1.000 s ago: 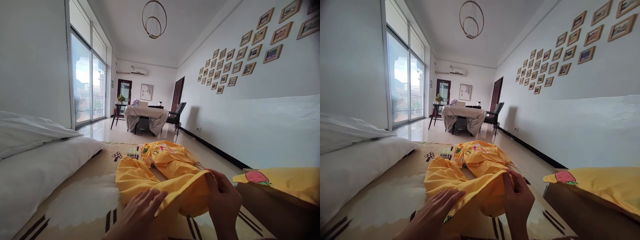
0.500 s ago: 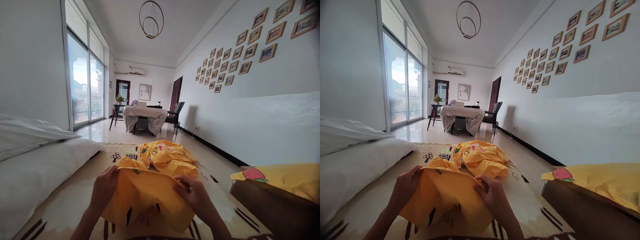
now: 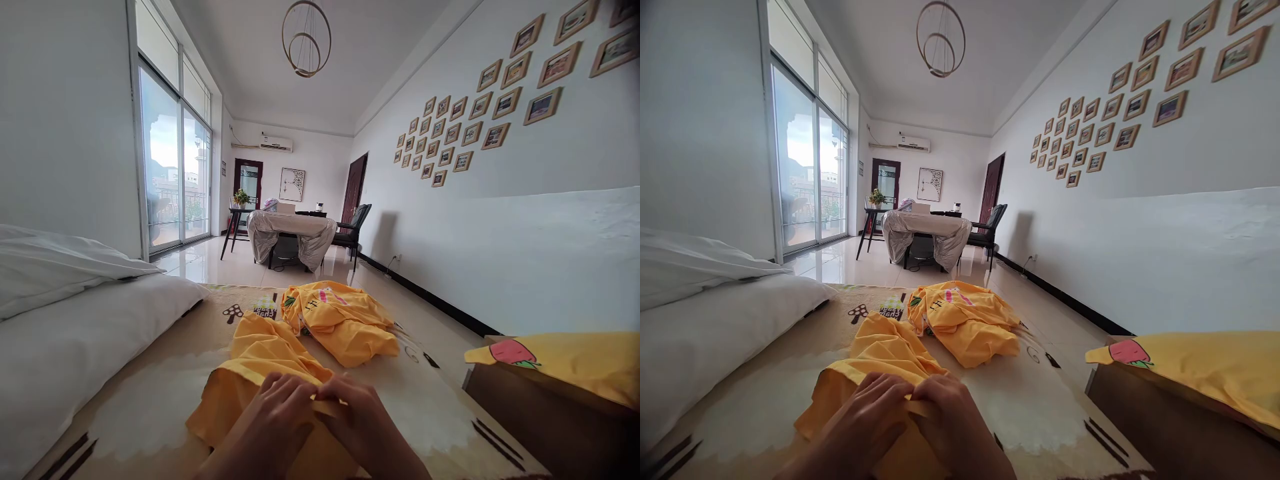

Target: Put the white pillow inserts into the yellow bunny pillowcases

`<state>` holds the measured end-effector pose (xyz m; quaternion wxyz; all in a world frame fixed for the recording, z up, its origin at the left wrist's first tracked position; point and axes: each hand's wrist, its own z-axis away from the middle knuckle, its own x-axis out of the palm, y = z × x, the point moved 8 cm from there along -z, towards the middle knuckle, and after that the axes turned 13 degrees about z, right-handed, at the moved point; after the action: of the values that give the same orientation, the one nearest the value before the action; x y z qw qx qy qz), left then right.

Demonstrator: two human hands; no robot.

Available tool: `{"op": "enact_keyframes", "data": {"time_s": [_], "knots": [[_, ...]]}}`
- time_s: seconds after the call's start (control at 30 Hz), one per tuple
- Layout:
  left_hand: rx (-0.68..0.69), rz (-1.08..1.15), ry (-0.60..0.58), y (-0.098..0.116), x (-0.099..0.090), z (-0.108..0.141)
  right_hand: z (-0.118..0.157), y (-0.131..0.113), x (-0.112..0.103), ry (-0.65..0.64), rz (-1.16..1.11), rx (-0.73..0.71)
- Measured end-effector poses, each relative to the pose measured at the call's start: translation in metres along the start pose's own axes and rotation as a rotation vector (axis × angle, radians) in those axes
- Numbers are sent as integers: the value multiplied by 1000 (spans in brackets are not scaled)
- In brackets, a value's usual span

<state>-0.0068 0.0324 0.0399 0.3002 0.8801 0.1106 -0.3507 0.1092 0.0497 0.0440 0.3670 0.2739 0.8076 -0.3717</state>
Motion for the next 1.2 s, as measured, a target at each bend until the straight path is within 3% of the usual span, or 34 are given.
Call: {"op": "enact_keyframes", "data": {"time_s": [0.13, 0.37, 0.43, 0.57, 0.67, 0.8, 0.9, 1.0, 1.2], "knots": [[30, -29, 64, -4, -2, -3, 1, -2, 2, 19, 59, -34], [83, 90, 460, 2, -45, 11, -8, 8, -3, -4, 72, 44], [80, 66, 552, 0, -55, 16, -10, 9, -3, -3, 65, 35], [43, -108, 625, -11, -62, 17, -12, 10, -3, 37, 40, 29], [39, -282, 602, -11, -57, 15, -13, 8, -1, 58, 37, 9], [151, -235, 294, 8, -28, 5, -12, 2, 8, 46, 47, -45], [210, -192, 179, 23, -15, 3, -10, -4, 13, 60, 44, -101], [210, -147, 168, 25, -14, 0, -10, -5, 18, 58, 49, -106], [290, -130, 296, 29, -21, 2, -10, -6, 20, 89, 53, -145]]}}
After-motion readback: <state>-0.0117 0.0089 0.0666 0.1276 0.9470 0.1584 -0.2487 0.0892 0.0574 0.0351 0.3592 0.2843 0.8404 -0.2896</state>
